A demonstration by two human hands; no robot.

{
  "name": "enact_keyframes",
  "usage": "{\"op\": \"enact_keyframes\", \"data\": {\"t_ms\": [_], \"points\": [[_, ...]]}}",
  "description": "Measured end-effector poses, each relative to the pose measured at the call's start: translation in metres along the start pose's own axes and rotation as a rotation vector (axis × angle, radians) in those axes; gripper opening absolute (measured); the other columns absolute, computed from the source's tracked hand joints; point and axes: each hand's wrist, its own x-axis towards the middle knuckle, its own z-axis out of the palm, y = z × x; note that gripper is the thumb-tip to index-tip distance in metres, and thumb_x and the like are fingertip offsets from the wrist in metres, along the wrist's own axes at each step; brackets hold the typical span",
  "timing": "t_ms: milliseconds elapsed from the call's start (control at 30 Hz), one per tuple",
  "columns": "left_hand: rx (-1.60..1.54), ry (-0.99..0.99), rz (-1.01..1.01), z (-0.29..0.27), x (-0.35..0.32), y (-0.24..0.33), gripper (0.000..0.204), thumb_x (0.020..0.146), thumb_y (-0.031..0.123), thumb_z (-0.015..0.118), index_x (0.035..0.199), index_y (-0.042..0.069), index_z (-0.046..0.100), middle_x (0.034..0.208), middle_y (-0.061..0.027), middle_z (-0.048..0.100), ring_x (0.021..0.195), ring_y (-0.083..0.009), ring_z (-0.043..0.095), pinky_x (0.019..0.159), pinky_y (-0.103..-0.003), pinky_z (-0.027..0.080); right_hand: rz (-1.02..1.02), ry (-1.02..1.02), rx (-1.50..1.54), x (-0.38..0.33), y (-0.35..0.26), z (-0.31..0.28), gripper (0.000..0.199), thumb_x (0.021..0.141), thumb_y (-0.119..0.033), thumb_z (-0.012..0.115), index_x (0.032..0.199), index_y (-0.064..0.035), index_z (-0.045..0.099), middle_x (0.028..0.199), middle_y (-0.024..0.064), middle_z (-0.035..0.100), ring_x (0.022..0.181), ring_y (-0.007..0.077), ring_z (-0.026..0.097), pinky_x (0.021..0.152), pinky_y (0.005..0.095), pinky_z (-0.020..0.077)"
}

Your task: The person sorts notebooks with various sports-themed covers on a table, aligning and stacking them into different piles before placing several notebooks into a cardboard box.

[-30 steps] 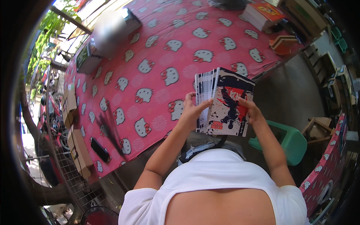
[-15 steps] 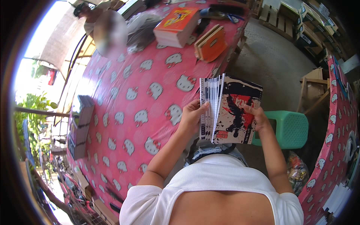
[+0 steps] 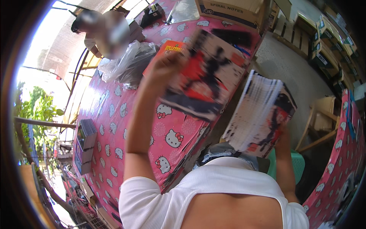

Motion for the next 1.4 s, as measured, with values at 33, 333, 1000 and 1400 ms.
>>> {"op": "enact_keyframes", "data": {"t_ms": [33, 333, 1000, 1400], "points": [[0.074, 0.093, -0.029, -0.015, 0.025, 0.013, 0.019, 0.086, 0.013, 0.061, 0.101, 0.001, 0.062, 0.088, 0.0023, 0.061, 0.073, -0.0023, 0.052, 0.065, -0.018, 0.043, 0.001, -0.016, -0.005, 0.016, -0.006, -0.008, 0.043, 0.087, -0.024, 0.05, 0.123, -0.0005, 0.045, 0.121, 0.0097, 0.052, 0.114, 0.0195, 0.05, 0.096, 0.0345, 0.0397], [0.216, -0.029, -0.388, -0.164, 0.121, -0.065, 0.043, 0.088, 0.018, 0.059, 0.124, -0.002, 0.047, 0.11, -0.0056, 0.059, 0.095, -0.0087, 0.055, 0.085, -0.024, 0.043, -0.002, -0.068, 0.113, 0.184, -0.076, -0.071, 0.048, 0.088, -0.029, 0.05, 0.127, -0.0016, 0.043, 0.12, 0.0097, 0.054, 0.109, 0.0227, 0.053, 0.095, 0.0363, 0.0404], [0.065, 1.177, -0.243, -0.176, 0.004, -0.149, 0.082, 0.08, 0.055, 0.058, 0.137, 0.005, 0.03, 0.122, -0.0208, 0.051, 0.111, -0.0297, 0.05, 0.091, -0.041, 0.039, 0.04, -1.431, -0.774, 0.306, -0.134, 0.339, 0.05, 0.058, 0.003, 0.079, 0.102, -0.0007, 0.058, 0.09, 0.0027, 0.063, 0.081, 0.0105, 0.058, 0.072, 0.0247, 0.0491], [-0.685, 0.937, 0.1, -0.11, -0.017, -0.145, 0.125, 0.064, 0.069, 0.063, 0.14, 0.019, -0.022, 0.147, -0.0205, -0.015, 0.137, -0.0343, 0.001, 0.103, -0.052, 0.024, 0.242, -2.254, -1.768, 0.307, 0.042, 0.545, 0.044, 0.057, -0.011, 0.082, 0.095, 0.0016, 0.065, 0.086, 0.0104, 0.068, 0.073, 0.0155, 0.062, 0.069, 0.0287, 0.0499]]}}
